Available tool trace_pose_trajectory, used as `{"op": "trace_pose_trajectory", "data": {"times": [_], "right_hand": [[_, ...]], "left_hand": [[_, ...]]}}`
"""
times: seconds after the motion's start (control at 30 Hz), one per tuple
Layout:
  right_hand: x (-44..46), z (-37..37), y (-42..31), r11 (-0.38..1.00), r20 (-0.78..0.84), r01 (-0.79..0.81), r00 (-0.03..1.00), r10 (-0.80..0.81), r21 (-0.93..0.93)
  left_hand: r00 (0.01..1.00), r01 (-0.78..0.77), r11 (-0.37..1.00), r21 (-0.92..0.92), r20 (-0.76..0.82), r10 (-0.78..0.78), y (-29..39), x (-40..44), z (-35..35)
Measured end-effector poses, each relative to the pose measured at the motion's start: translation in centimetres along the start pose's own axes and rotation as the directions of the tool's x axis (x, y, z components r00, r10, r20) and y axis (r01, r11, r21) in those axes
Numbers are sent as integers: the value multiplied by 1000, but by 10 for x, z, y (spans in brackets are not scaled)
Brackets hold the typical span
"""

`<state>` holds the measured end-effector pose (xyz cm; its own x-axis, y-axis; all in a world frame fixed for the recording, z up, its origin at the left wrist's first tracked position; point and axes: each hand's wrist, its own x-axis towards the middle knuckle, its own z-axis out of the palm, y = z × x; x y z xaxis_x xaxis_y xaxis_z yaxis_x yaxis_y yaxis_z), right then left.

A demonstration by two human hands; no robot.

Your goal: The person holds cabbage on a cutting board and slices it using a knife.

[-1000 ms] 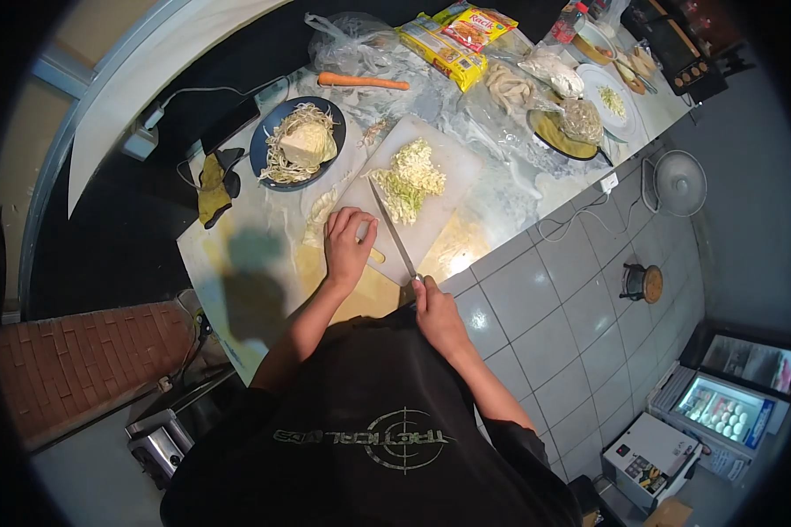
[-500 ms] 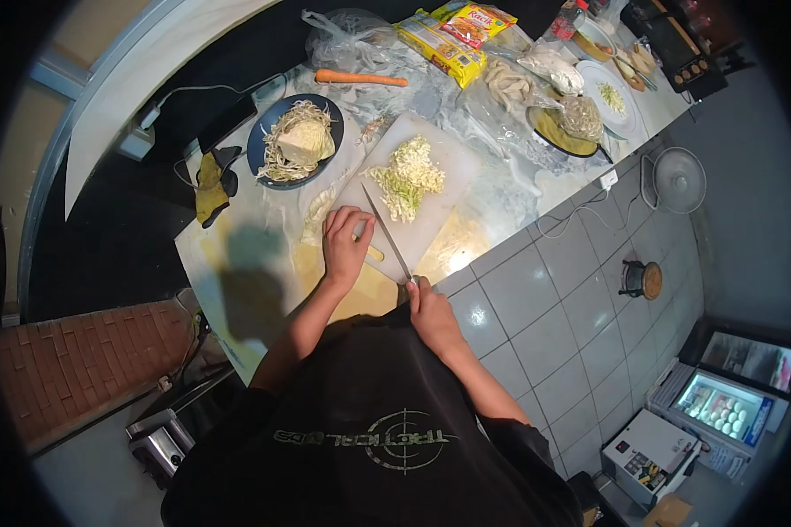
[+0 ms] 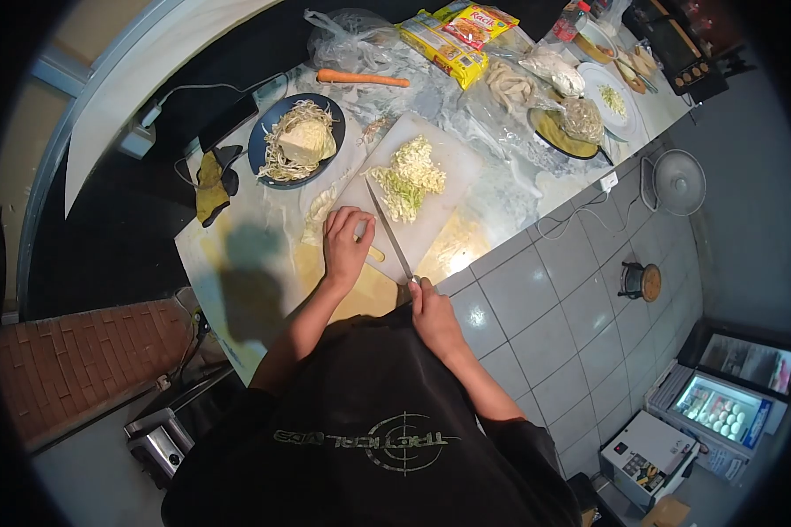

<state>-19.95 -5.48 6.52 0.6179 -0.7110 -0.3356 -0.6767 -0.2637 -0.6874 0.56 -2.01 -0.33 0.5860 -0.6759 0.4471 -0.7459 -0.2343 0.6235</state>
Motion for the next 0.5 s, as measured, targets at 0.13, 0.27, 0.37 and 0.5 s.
{"op": "trace_pose_trajectory", "data": {"times": [0.13, 0.27, 0.37, 0.5], "right_hand": [[-1, 1, -1, 1000, 16, -17, 1000, 17, 14], [-2, 3, 0, 1000, 13, -11, 1000, 11, 13], [-1, 6, 1, 999, 11, -26, 1000, 27, -43], [5, 12, 7, 997, 9, -28, 1000, 28, -66]], "left_hand": [[1000, 17, 999, -32, 8, -17, 1, 0, 0], [1000, 9, 1000, -24, 8, -9, 1, 0, 0], [1000, 15, 1000, -25, 14, -15, 3, 1, -1], [1000, 8, 1000, -29, 12, -8, 2, 1, -1]]}}
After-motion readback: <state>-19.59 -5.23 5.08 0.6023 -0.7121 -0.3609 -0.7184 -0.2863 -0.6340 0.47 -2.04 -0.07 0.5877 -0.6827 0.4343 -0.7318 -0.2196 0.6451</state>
